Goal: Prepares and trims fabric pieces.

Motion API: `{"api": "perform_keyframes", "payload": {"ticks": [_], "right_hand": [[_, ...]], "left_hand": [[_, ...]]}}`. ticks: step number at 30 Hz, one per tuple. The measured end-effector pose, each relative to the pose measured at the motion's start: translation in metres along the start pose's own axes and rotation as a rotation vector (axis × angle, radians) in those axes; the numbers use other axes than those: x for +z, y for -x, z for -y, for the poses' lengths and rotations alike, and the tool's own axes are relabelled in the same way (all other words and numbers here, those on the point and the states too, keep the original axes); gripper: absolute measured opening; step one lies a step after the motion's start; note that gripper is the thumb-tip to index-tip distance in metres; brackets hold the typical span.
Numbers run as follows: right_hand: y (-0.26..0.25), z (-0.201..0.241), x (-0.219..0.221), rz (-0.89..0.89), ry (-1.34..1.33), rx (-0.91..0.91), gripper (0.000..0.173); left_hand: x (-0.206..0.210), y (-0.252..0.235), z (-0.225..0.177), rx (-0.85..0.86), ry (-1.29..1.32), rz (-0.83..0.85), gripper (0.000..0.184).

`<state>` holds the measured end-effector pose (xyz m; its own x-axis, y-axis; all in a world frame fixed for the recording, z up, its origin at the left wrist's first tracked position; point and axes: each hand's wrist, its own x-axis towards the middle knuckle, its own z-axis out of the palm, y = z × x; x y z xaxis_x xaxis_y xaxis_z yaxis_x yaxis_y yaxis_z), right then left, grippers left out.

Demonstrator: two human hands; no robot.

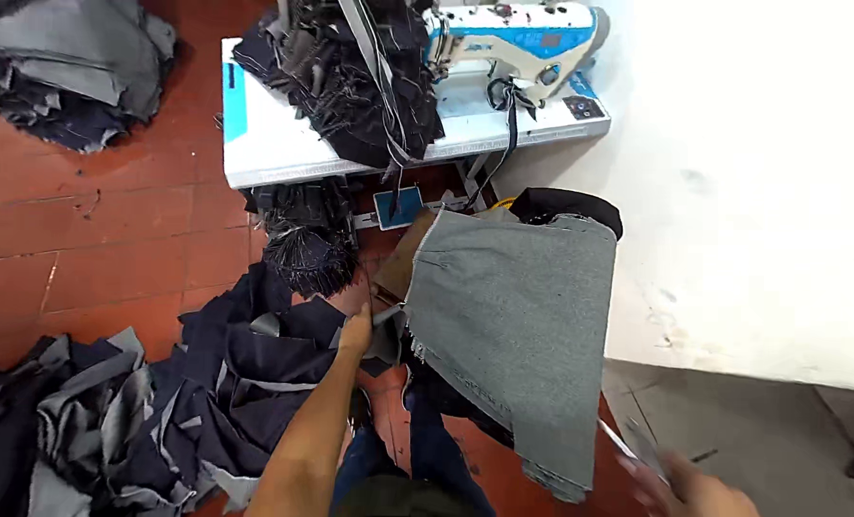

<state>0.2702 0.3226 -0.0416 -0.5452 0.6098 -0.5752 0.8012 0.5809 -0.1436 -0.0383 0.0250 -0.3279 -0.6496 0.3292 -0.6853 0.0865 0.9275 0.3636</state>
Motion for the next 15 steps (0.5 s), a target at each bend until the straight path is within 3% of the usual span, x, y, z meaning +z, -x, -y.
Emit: {"api": "perform_keyframes", "payload": {"ticks": [2,4,7,11,15], "right_hand": [[0.002,0.089,0.000,-0.021,0.153,-0.160,0.045],[-0.007,0.188,0.021,0.114,0.317,-0.179,0.038],[-0.047,0.286,0.071,0.190,0.411,-0.359,0.030],[-0.087,0.338,0.097,0.125,0.507,-0.408,0.031],[-0.087,0.317,0.075,0.122,0.379,-0.555,0.040]], "left_hand": [[-0.025,0.035,0.008,-0.036,-0.065,-0.054,0.055],[-0.043,0.069,0.009,-0.023,-0.128,-0.125,0.055],[-0.062,0.108,0.000,0.031,-0.204,-0.211,0.052],[-0.082,0.132,-0.008,0.016,-0.259,-0.251,0.045],[-0.108,0.151,0.009,-0.010,-0.268,-0.170,0.051]]}}
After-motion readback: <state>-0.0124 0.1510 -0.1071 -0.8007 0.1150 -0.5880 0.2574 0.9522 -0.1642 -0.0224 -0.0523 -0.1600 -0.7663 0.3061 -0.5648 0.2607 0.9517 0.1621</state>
